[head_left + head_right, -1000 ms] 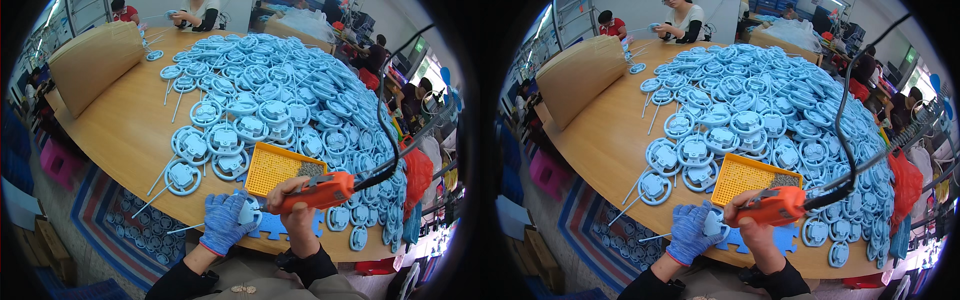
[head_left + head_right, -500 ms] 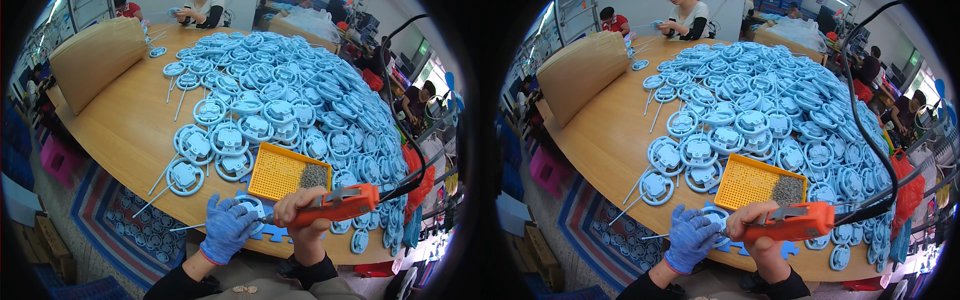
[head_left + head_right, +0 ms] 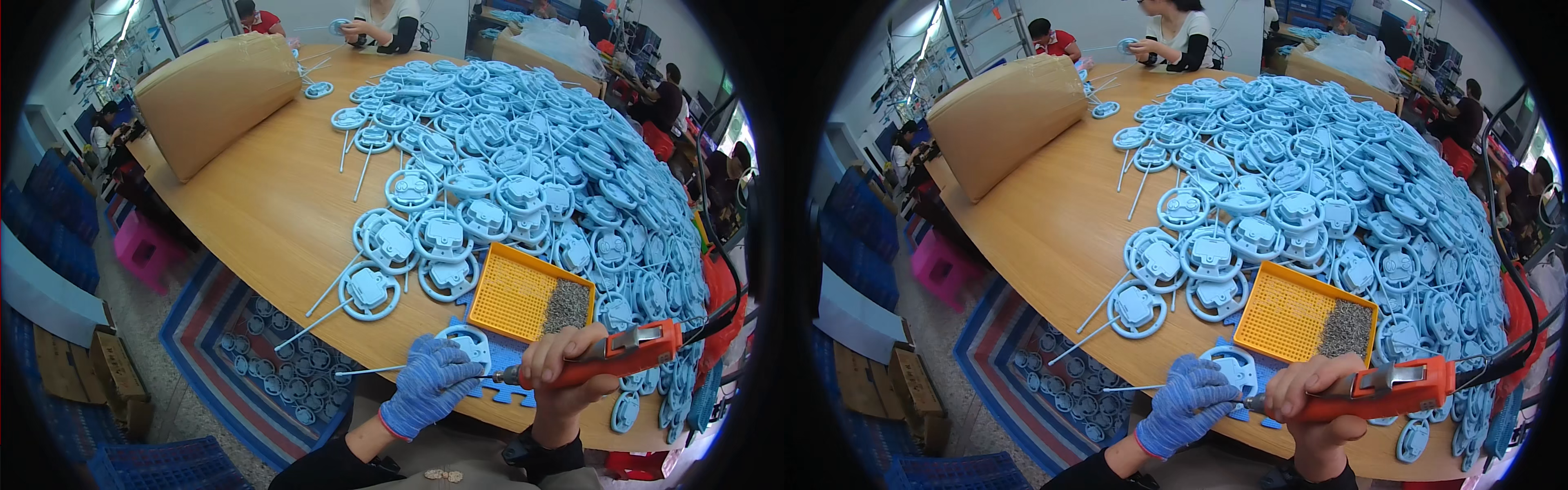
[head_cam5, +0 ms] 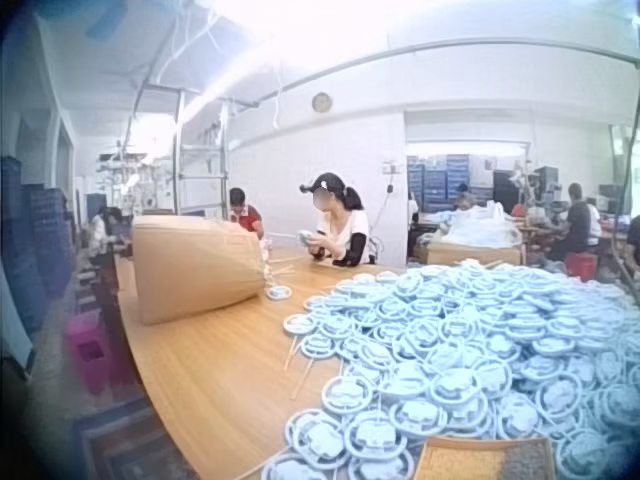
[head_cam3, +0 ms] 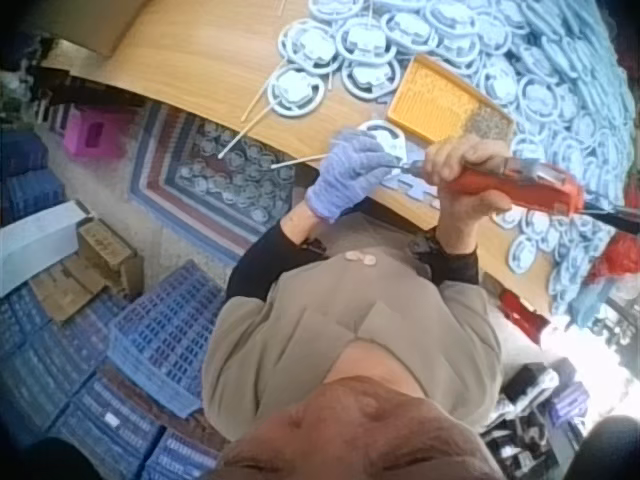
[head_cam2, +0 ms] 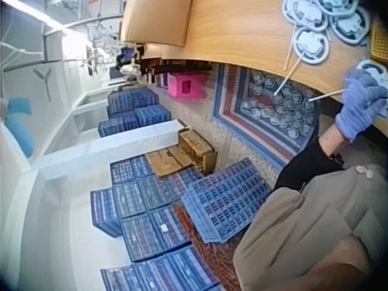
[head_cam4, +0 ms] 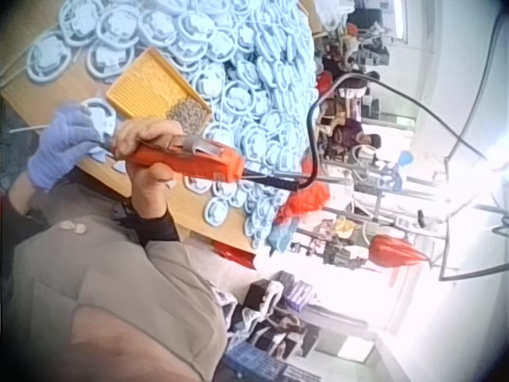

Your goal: Assembling blue plastic steering-wheel-like components by inserting screws using a power screwdriver.

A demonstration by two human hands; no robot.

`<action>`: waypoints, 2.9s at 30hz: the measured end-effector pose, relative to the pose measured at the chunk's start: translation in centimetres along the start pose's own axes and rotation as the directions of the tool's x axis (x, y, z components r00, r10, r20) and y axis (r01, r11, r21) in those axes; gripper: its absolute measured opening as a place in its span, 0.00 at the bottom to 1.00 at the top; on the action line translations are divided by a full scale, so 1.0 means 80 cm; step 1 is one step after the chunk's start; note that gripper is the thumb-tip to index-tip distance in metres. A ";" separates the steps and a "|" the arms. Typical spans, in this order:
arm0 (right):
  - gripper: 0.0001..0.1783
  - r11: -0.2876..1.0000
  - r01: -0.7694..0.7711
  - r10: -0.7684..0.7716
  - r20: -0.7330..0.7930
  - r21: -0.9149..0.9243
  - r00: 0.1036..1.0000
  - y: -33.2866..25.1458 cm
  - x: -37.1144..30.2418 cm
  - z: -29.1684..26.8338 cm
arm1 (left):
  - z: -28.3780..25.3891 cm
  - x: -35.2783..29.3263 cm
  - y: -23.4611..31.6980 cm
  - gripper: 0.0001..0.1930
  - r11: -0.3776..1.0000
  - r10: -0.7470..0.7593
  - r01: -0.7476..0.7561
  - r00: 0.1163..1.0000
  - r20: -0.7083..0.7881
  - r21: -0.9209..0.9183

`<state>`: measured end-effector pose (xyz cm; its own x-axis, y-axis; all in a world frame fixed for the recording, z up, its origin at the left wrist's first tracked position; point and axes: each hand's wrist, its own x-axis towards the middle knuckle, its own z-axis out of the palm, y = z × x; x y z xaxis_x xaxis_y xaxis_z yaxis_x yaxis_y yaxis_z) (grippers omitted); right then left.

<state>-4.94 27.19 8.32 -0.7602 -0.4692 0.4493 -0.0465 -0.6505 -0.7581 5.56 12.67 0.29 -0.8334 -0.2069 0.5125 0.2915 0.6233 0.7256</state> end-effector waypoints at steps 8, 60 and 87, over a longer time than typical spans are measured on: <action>0.37 0.989 -0.062 0.049 0.095 0.138 0.994 -0.002 0.002 0.003 | 0.002 -0.010 -0.010 0.14 0.986 0.024 -0.009 0.996 0.086 -0.168; 0.36 0.952 0.017 -0.073 -0.174 -0.307 0.982 0.094 0.096 -0.102 | -0.108 0.023 -0.135 0.50 0.663 -0.331 0.349 0.930 -0.159 0.662; 0.37 0.979 0.102 -0.128 -0.141 -0.178 0.982 0.047 0.089 -0.067 | 0.014 0.028 -0.017 0.44 0.887 -0.191 0.072 0.957 0.221 0.457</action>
<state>-13.98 24.59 6.12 -0.8316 -0.2930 0.4718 -0.2389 -0.5782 -0.7801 2.76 12.21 -0.11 -0.9563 -0.1504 0.2506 -0.0155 0.8822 0.4706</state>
